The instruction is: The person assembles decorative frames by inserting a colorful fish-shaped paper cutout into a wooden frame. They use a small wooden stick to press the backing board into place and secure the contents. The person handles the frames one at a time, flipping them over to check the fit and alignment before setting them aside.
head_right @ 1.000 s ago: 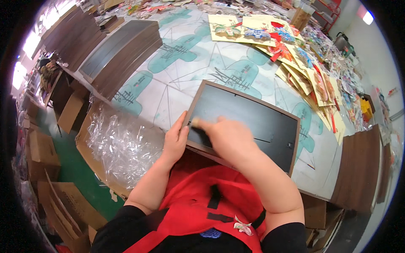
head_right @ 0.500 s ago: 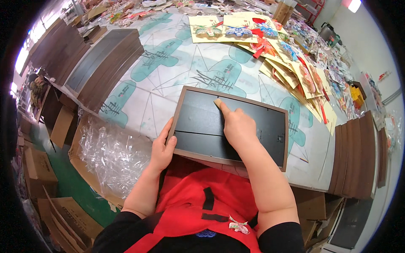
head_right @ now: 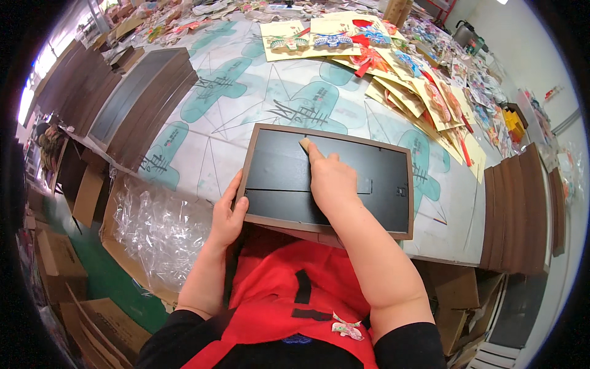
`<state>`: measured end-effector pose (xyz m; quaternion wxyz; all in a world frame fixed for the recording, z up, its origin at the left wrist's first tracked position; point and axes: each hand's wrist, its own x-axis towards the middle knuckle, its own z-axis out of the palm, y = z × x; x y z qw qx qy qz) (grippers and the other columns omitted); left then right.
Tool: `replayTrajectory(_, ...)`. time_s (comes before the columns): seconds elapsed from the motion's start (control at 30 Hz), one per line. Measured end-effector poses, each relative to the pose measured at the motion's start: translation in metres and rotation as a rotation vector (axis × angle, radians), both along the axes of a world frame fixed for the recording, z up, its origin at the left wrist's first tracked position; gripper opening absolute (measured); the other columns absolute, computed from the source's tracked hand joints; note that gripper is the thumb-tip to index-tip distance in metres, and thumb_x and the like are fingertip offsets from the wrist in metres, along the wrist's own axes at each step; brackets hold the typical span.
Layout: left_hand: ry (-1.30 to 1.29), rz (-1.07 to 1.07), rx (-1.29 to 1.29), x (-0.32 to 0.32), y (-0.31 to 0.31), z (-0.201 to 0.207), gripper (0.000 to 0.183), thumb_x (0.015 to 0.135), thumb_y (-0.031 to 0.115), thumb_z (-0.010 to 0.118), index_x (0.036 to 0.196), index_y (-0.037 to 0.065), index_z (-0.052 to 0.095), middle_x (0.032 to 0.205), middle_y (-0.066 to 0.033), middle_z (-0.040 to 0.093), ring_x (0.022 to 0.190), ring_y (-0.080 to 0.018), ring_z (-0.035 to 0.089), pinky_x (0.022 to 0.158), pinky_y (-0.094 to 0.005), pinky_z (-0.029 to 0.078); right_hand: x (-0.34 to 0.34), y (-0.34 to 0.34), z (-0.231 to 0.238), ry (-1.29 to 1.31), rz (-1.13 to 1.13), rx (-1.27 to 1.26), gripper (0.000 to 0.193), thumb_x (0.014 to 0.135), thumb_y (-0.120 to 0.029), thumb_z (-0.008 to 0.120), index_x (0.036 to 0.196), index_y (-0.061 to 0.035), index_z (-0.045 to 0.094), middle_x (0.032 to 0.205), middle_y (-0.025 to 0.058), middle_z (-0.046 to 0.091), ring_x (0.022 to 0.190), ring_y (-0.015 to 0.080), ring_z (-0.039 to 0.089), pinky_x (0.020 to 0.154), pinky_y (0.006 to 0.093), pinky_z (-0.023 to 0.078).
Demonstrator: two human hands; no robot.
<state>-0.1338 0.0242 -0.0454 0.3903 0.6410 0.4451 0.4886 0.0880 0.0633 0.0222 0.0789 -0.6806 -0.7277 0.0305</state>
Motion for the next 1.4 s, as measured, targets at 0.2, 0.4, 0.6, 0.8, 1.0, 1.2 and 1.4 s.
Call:
replayTrajectory(0.2,-0.002,0.002,0.009,0.002,0.000,0.002,0.051,0.089,0.008,0.048,0.135,-0.010,0.035,0.135,-0.0233,0.044,0.128,-0.0279,0.042,0.106,-0.0332,0.030,0.024,0.022,0.000,0.422,0.053,-0.095,0.034,0.089,-0.012,0.050,0.123,-0.0115,0.057,0.099,0.0188,0.065,0.087,0.0389,0.062,0.077,0.0411,0.049)
replayTrajectory(0.4,0.001,0.014,-0.007,0.004,-0.002,0.003,0.052,0.089,0.007,0.047,0.136,-0.009,0.033,0.138,-0.0222,0.042,0.130,-0.0270,0.039,0.106,-0.0327,0.029,0.024,0.015,0.005,0.384,0.098,-0.118,0.040,0.089,-0.012,0.048,0.126,-0.0238,0.055,0.093,0.0197,0.065,0.086,0.0400,0.060,0.077,0.0460,0.047)
replayTrajectory(0.6,-0.058,-0.009,-0.036,0.003,-0.003,0.001,0.053,0.090,0.009,0.048,0.137,-0.009,0.033,0.138,-0.0213,0.042,0.129,-0.0251,0.039,0.106,-0.0325,0.028,0.009,0.007,0.015,0.155,0.009,-0.112,0.041,0.089,-0.013,0.049,0.128,-0.0245,0.053,0.088,0.0202,0.063,0.079,0.0391,0.061,0.072,0.0477,0.048)
replayTrajectory(0.8,-0.024,-0.028,-0.011,-0.001,0.000,-0.002,0.053,0.090,0.010,0.048,0.137,-0.009,0.033,0.137,-0.0212,0.043,0.128,-0.0248,0.040,0.105,-0.0322,0.030,0.009,0.006,-0.002,0.174,-0.013,0.002,0.036,0.089,-0.014,0.050,0.124,-0.0177,0.056,0.085,0.0212,0.063,0.078,0.0398,0.061,0.071,0.0476,0.048)
replayTrajectory(1.0,-0.044,-0.013,-0.014,0.001,0.000,0.001,0.052,0.090,0.010,0.048,0.136,-0.009,0.033,0.137,-0.0211,0.043,0.128,-0.0248,0.040,0.105,-0.0322,0.030,0.023,0.021,0.014,0.472,0.050,-0.130,0.033,0.088,-0.012,0.051,0.121,-0.0126,0.058,0.094,0.0225,0.063,0.090,0.0397,0.059,0.079,0.0431,0.047)
replayTrajectory(1.2,-0.028,-0.005,0.004,0.003,-0.001,0.000,0.052,0.090,0.010,0.048,0.137,-0.008,0.034,0.137,-0.0205,0.043,0.128,-0.0251,0.040,0.105,-0.0321,0.030,0.007,0.007,0.012,0.183,-0.038,-0.071,0.039,0.088,-0.013,0.051,0.125,-0.0216,0.056,0.084,0.0221,0.063,0.082,0.0390,0.060,0.073,0.0465,0.048)
replayTrajectory(1.4,-0.047,-0.026,-0.008,0.000,-0.001,-0.001,0.052,0.090,0.010,0.049,0.136,-0.008,0.034,0.137,-0.0207,0.043,0.128,-0.0255,0.041,0.105,-0.0323,0.030,0.009,0.013,0.009,0.253,-0.029,-0.085,0.036,0.089,-0.014,0.051,0.124,-0.0166,0.056,0.098,0.0184,0.064,0.087,0.0392,0.061,0.077,0.0450,0.048)
